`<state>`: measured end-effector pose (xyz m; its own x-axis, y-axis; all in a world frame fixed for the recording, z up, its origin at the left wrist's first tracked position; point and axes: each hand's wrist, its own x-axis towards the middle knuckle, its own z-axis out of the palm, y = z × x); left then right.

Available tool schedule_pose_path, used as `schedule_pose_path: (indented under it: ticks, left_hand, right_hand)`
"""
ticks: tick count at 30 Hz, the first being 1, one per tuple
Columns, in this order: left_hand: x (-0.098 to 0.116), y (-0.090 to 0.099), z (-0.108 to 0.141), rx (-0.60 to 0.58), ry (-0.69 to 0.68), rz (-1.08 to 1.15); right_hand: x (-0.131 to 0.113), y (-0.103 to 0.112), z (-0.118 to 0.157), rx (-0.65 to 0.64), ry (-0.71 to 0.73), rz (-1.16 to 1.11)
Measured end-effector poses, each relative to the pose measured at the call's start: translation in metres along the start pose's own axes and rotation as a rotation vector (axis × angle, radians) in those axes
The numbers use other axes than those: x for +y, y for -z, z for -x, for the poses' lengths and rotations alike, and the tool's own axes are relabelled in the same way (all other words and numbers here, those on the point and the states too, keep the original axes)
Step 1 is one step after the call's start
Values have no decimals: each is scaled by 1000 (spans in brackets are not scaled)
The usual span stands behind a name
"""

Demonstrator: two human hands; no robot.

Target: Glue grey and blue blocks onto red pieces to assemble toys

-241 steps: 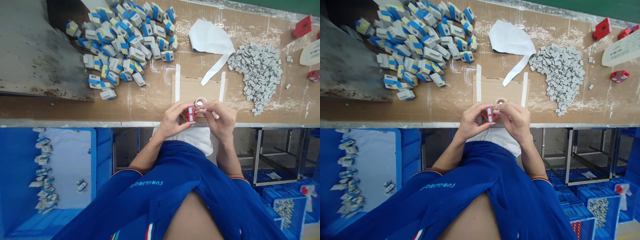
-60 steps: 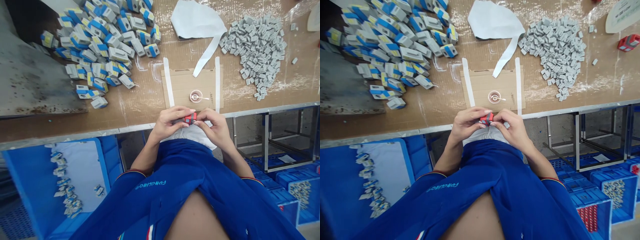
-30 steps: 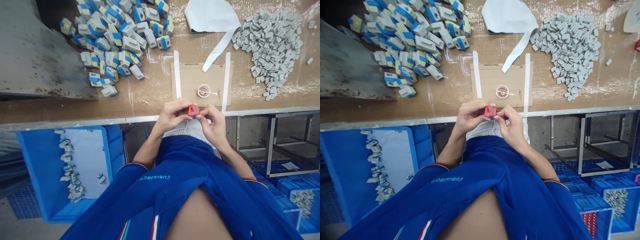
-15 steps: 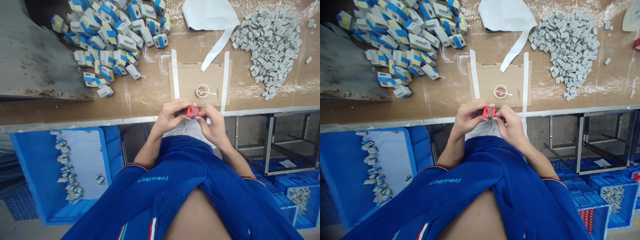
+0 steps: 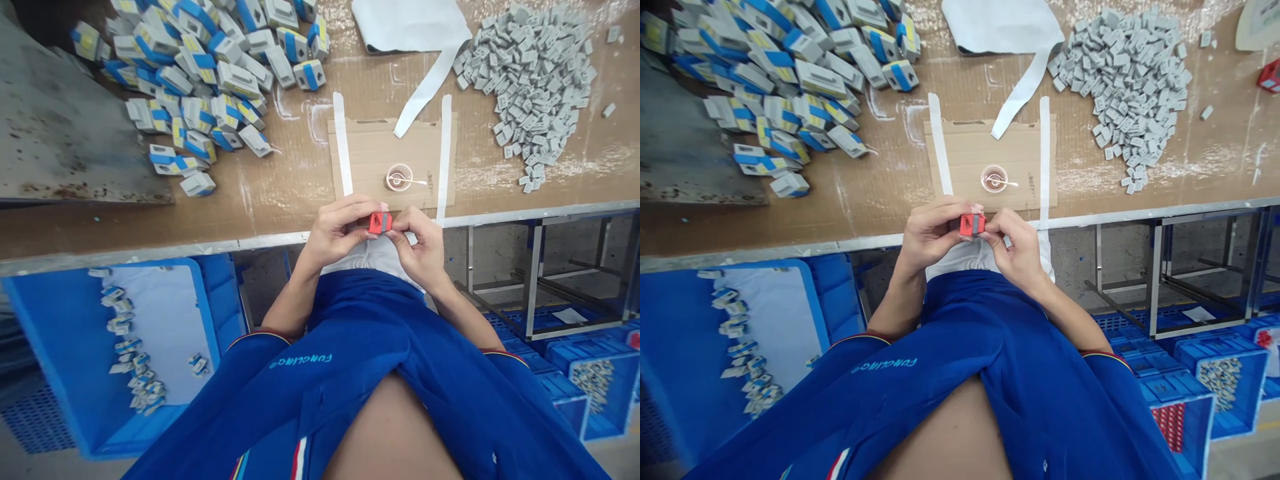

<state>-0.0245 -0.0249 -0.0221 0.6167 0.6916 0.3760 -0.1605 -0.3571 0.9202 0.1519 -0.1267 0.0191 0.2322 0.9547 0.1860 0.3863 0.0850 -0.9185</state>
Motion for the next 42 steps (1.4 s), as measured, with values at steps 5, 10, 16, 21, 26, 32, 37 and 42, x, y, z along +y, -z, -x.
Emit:
schedule_pose_path:
  ticks: [5, 10, 16, 21, 26, 32, 37, 42]
  left_hand:
    - [1, -2, -1, 30, 51, -26]
    - [1, -3, -1, 35, 32, -18]
    - [0, -2, 0, 34, 76, -4]
    - [1, -1, 2, 35, 105, -6]
    - [2, -3, 3, 45, 146, 24]
    - [3, -3, 2, 42, 181, 45]
    - [2, -3, 2, 38, 165, 78]
    - [2, -2, 1, 39, 182, 69]
  right_hand:
    - [1, 5, 4, 0, 41, 45]
    - [2, 5, 4, 18, 115, 111]
    - [3, 2, 2, 13, 103, 141]
    - [4, 0, -1, -13, 114, 156]
    - [2, 3, -2, -44, 99, 105]
    - [-1, 11, -4, -89, 100, 177]
    - [-3, 14, -10, -143, 91, 237]
    - [-1, 11, -12, -171, 54, 245]
